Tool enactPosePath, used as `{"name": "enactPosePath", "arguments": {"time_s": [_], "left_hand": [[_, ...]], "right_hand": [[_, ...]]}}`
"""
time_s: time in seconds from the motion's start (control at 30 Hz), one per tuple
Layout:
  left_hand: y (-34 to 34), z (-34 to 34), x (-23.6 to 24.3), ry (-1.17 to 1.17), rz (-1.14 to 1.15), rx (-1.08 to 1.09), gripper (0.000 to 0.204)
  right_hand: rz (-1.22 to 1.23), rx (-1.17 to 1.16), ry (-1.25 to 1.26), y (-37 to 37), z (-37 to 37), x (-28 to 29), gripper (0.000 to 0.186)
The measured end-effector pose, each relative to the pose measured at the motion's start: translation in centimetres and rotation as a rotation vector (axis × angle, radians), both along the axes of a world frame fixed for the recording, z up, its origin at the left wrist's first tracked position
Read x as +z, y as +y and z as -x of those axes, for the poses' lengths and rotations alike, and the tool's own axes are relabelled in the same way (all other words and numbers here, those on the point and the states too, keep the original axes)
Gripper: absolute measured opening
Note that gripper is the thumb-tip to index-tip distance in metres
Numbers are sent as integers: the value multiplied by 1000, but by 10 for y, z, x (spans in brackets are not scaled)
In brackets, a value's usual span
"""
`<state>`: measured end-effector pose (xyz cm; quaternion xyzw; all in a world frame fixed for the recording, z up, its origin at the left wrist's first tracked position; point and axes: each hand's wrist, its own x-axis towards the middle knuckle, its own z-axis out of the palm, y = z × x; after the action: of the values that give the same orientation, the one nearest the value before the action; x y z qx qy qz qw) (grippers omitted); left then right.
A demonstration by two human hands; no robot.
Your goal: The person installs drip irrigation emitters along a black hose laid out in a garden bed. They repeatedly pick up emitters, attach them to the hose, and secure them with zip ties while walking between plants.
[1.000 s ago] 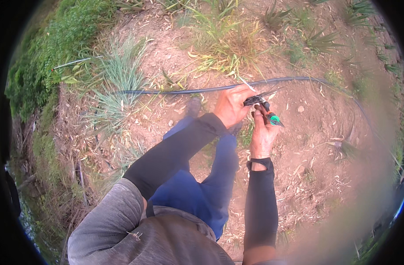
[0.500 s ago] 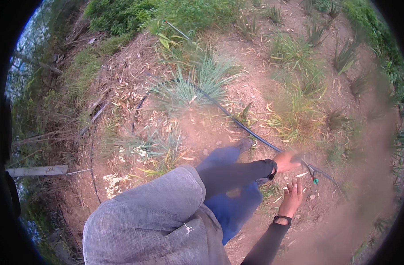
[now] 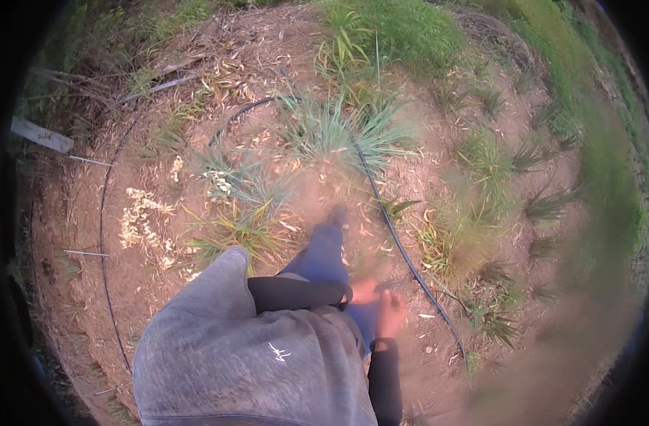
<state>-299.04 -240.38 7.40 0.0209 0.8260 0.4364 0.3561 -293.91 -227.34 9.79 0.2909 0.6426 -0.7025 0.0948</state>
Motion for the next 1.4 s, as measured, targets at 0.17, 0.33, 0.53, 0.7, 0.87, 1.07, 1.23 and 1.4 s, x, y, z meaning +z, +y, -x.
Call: {"name": "enactPosePath", "arguments": {"time_s": [0.17,0.33,0.53,0.7,0.87,1.07,1.23,1.4], "left_hand": [[-54,72,39,-455,-466,196,21],[-156,166,35,-212,-613,130,36],[-308,259,63,-366,-471,200,33],[-393,306,86,-613,-822,602,27],[-422,345,119,-571,-872,608,35],[-478,404,112,-360,-766,804,18],[-506,426,106,1,-491,776,23],[-520,468,110,-121,-437,647,22]], "right_hand": [[-31,-93,-9,-58,88,54,13],[110,-207,124,-156,183,48,12],[285,-370,203,-261,307,75,12],[360,-143,202,-308,378,102,11],[329,128,83,-368,431,99,11],[566,266,69,-435,508,58,9],[452,420,62,-460,551,74,12],[385,346,14,-454,578,63,12]]}}
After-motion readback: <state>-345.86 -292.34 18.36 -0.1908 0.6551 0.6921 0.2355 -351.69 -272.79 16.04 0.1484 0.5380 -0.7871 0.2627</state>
